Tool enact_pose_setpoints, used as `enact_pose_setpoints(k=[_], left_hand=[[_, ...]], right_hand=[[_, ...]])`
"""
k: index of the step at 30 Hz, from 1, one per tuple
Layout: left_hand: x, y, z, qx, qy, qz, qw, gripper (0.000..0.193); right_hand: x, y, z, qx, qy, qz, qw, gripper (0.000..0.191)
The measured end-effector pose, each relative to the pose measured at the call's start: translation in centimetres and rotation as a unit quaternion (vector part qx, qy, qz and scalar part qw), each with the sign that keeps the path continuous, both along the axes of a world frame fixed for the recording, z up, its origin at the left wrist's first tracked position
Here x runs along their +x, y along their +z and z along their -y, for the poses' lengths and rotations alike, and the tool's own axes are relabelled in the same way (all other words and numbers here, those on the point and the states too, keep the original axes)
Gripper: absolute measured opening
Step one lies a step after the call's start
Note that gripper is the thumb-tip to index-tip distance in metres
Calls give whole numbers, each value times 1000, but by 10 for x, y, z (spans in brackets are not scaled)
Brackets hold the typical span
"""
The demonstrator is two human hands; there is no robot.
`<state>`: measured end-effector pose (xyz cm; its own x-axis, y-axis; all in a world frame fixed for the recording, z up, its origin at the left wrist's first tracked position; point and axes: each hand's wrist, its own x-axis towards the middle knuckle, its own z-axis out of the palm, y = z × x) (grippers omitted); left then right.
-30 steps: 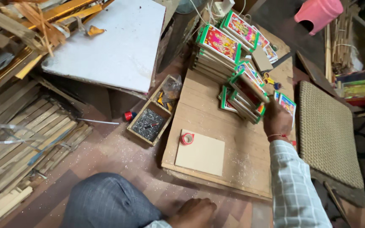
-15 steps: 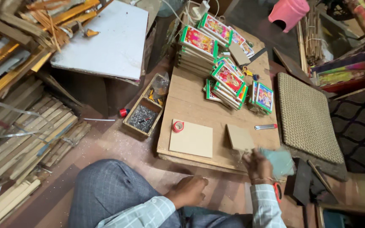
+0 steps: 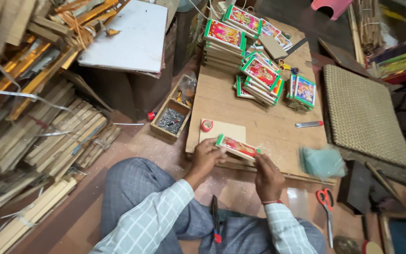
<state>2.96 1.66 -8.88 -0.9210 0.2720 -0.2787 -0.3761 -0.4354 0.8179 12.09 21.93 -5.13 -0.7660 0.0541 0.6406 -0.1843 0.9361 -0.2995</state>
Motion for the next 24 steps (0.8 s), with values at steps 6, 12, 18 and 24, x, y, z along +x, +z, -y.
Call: enact_pose_setpoints(k=[6, 12, 18, 24], left_hand=[[-4, -18, 3, -172, 80, -75, 979, 35], [14, -26, 4, -458, 99, -231, 853, 19], [19, -22, 4, -450, 110, -269, 844, 36], [15, -37, 5, -449, 74, -253, 854, 24]], right_hand=[[-5, -23, 9, 12, -11, 88, 996, 23], [-8, -49, 5, -27, -60, 135, 989, 31], [-13, -62, 15, -89, -106, 73, 988, 38], [-17, -52, 19, -169, -117, 89, 975, 39]])
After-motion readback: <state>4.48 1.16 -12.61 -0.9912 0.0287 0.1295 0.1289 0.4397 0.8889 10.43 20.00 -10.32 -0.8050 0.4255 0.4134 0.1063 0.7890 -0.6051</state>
